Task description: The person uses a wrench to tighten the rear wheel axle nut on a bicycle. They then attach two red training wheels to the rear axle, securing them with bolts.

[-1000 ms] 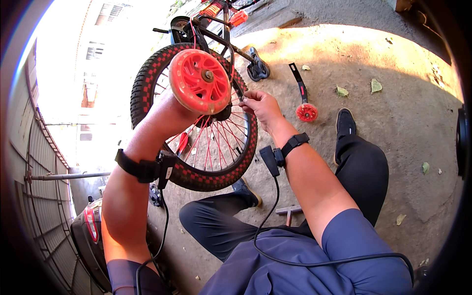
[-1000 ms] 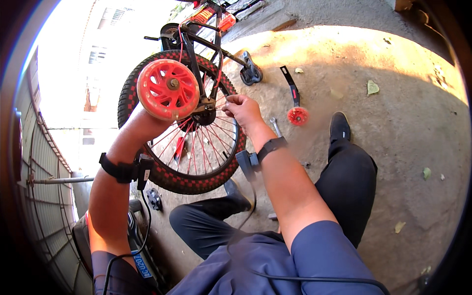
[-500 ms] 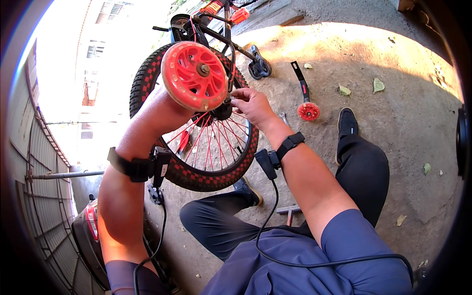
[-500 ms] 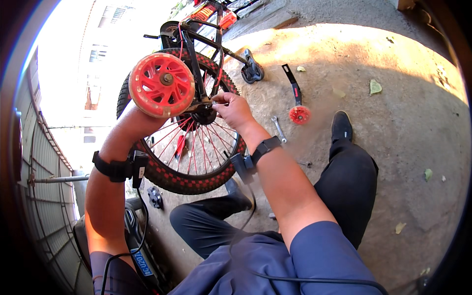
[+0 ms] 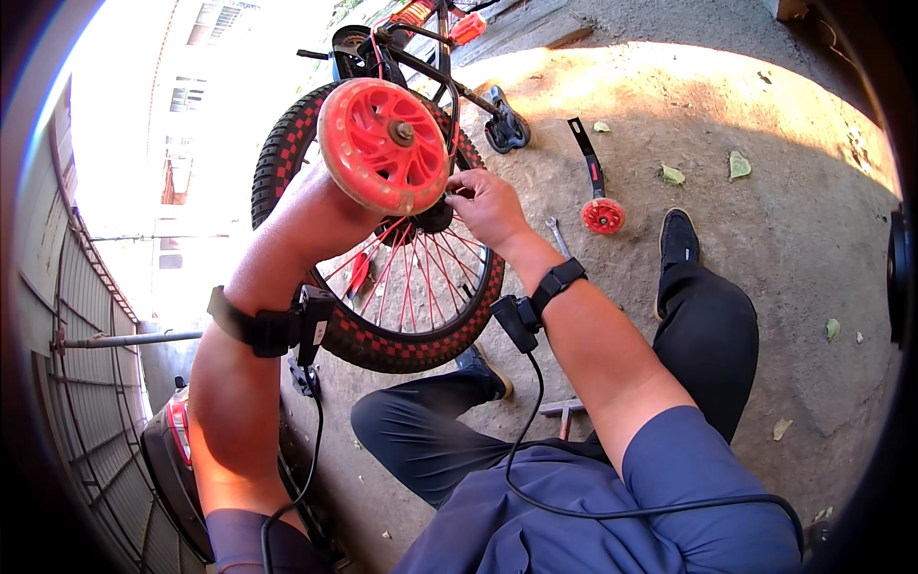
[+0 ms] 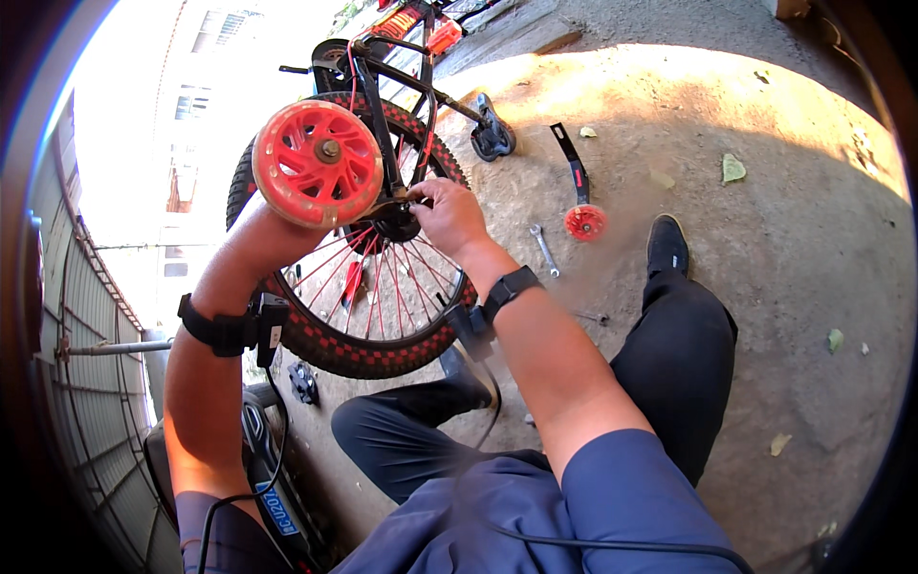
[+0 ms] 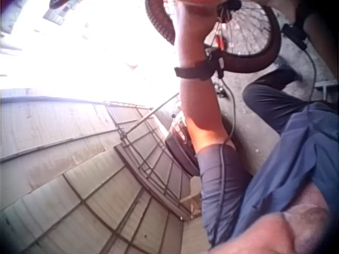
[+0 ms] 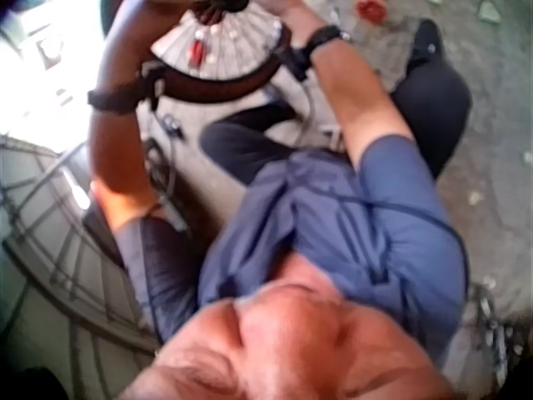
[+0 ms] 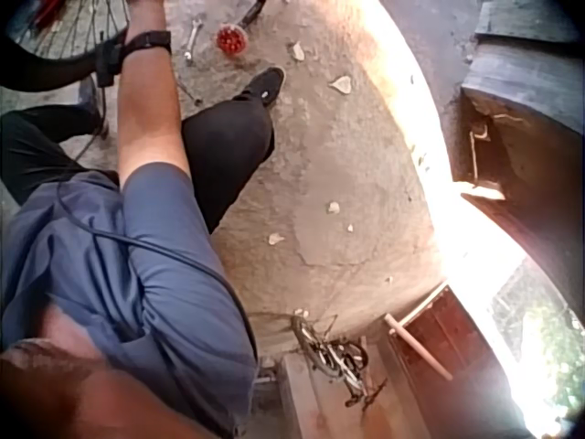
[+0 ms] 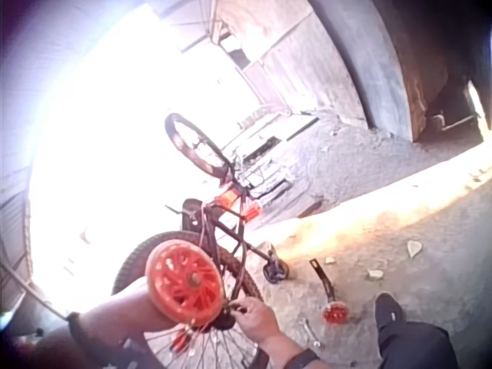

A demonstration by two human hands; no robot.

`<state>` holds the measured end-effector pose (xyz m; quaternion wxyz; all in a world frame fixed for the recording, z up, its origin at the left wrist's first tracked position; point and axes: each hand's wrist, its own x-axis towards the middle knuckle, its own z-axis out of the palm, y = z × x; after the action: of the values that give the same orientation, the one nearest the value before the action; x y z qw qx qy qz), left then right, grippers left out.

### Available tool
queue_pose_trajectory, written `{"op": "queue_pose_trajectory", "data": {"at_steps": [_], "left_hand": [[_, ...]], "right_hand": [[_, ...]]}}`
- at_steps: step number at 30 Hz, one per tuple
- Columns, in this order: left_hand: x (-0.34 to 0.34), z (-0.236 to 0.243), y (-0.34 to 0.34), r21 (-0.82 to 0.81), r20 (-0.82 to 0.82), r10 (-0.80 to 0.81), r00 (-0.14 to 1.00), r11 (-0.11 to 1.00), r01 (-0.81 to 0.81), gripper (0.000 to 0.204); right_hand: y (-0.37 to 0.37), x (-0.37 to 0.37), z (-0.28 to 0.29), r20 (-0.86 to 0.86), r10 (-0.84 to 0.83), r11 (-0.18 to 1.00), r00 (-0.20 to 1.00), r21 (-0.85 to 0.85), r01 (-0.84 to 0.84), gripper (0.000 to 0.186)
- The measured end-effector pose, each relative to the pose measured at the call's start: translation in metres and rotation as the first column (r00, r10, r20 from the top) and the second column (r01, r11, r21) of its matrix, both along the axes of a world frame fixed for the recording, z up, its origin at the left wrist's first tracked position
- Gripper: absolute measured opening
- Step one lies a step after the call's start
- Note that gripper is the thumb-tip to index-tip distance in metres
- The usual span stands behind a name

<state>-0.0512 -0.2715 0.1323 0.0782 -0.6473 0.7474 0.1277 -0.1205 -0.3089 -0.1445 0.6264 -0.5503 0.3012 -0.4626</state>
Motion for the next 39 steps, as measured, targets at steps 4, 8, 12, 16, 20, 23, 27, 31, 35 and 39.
{"op": "queue_pose_trajectory", "data": {"at_steps": [4,8,12,16,20,23,27,31,35,39], "left_hand": [[0.001,0.000,-0.002,-0.045,0.008,-0.059,0.998,0.997,0.059,0.040],[-0.005,0.000,-0.002,-0.032,-0.029,0.019,0.999,0.999,-0.020,0.039],[-0.002,0.001,-0.004,-0.001,0.047,0.019,0.999,1.000,-0.019,0.038],[0.000,0.000,-0.002,-0.010,0.023,0.003,1.000,1.000,-0.003,0.036],[-0.005,0.002,-0.004,-0.016,0.019,-0.024,1.000,1.000,0.025,0.035],[-0.001,0.000,-0.004,-0.020,-0.004,-0.045,0.999,0.999,0.045,0.035],[-0.001,0.000,-0.004,-0.048,-0.005,-0.096,0.995,0.994,0.096,0.034],[0.003,-0.004,-0.004,-0.110,-0.005,-0.158,0.987,0.982,0.157,0.031],[0.002,-0.005,-0.004,-0.098,-0.044,-0.139,0.989,0.986,0.135,0.030],[-0.005,0.002,-0.004,0.040,-0.005,0.027,1.000,0.999,-0.027,0.037]], "right_hand": [[0.000,0.000,0.003,-0.003,-0.008,0.999,1.000,-0.035,0.008,0.018],[-0.001,-0.004,0.005,-0.030,-0.010,0.997,1.000,-0.083,0.008,0.018],[-0.004,-0.006,0.007,-0.084,0.010,0.997,0.996,-0.080,-0.016,0.023],[-0.005,-0.009,0.010,-0.147,0.035,0.992,0.989,-0.112,-0.051,0.029],[-0.009,-0.009,0.004,-0.124,0.082,0.990,0.989,-0.103,-0.095,0.027],[-0.012,-0.010,0.004,-0.197,0.102,0.987,0.975,-0.105,-0.124,0.028],[-0.014,-0.012,0.007,-0.243,0.120,0.983,0.962,-0.106,-0.150,0.029],[-0.014,-0.015,0.014,-0.310,0.128,0.977,0.942,-0.124,-0.173,0.030],[-0.013,-0.015,0.017,-0.330,0.094,0.977,0.939,-0.150,-0.151,0.031],[-0.013,-0.014,0.016,-0.334,0.083,0.972,0.939,-0.182,-0.150,0.030]]}}
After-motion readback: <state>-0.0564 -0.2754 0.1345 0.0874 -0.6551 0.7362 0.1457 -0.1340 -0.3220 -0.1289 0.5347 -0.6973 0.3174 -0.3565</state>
